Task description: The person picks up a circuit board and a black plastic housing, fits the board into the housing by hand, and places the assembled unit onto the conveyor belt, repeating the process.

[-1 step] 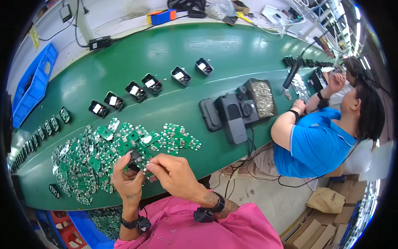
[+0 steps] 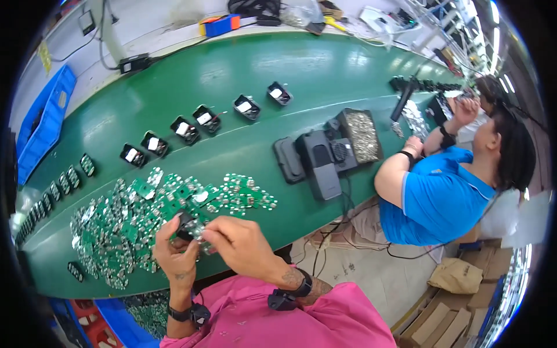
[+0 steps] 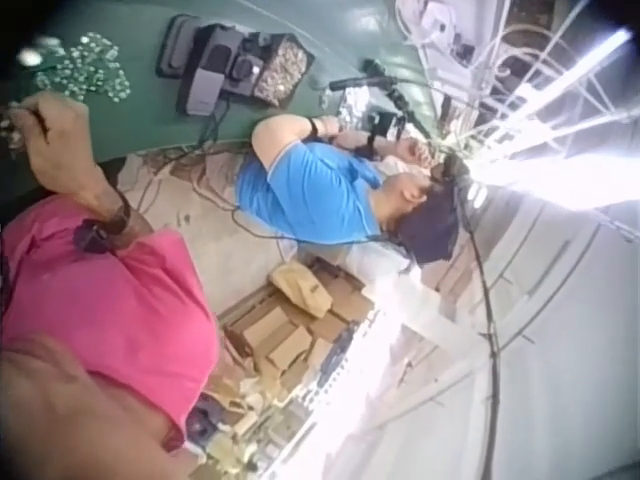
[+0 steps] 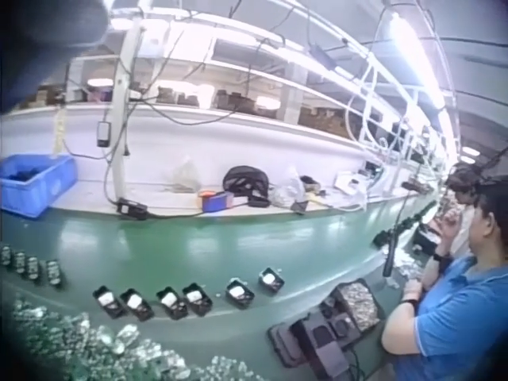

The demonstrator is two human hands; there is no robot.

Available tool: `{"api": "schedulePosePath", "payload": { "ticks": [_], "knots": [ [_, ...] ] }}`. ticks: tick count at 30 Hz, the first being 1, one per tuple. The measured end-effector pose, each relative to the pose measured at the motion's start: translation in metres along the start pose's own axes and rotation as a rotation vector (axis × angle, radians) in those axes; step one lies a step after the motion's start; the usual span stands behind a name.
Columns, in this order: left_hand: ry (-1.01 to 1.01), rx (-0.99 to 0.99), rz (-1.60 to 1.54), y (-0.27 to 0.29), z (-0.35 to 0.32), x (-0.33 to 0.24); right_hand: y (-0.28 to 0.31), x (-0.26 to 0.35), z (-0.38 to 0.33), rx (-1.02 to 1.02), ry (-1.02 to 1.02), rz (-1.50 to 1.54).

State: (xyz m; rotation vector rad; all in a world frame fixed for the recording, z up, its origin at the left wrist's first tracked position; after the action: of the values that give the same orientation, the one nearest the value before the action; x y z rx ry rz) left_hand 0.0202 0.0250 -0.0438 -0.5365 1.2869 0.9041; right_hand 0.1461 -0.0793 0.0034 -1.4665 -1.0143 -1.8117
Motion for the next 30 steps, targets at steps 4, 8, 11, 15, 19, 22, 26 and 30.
{"api": "schedulePosePath", "payload": {
  "ticks": [4,8,11,15,19,22,26,30],
  "knots": [
    [0.0,-0.016,-0.027,0.003,-0.001,0.001,-0.016,0.001,0.004,0.213,0.126,-0.118],
    [0.066,-0.048,0.109,0.013,-0.006,-0.01,-0.021,0.004,0.007,0.193,0.168,-0.147],
    [-0.128,-0.055,0.305,0.005,-0.006,-0.013,-0.015,0.009,0.01,0.124,0.052,-0.116],
    [0.139,0.008,0.128,-0.006,-0.003,-0.025,-0.006,-0.003,0.003,-0.102,-0.011,-0.13],
    [0.327,0.001,-0.114,0.007,-0.013,-0.019,-0.022,-0.001,0.004,-0.041,-0.109,-0.018],
    [0.308,0.031,-0.257,0.014,-0.016,-0.019,-0.025,0.001,0.004,-0.039,-0.071,-0.032],
    [0.276,0.008,-0.45,0.012,-0.016,-0.022,-0.028,0.008,0.003,-0.079,0.053,-0.173],
    [0.372,0.004,-0.336,0.013,-0.014,-0.016,-0.028,0.008,0.003,-0.049,0.065,-0.304]
  ]
}}
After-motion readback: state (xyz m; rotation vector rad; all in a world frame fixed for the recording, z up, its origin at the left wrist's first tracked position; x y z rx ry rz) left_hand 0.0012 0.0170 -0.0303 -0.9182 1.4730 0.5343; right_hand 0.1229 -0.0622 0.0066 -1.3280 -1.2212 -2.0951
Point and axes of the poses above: each hand's wrist, its own z-axis towards the middle knuckle, its own y-axis out of the back of the hand, x = y × z, the point moved 5 cm from there along z, towards the middle knuckle, and after that the axes turned 4 degrees about y, right-handed, at the moved point
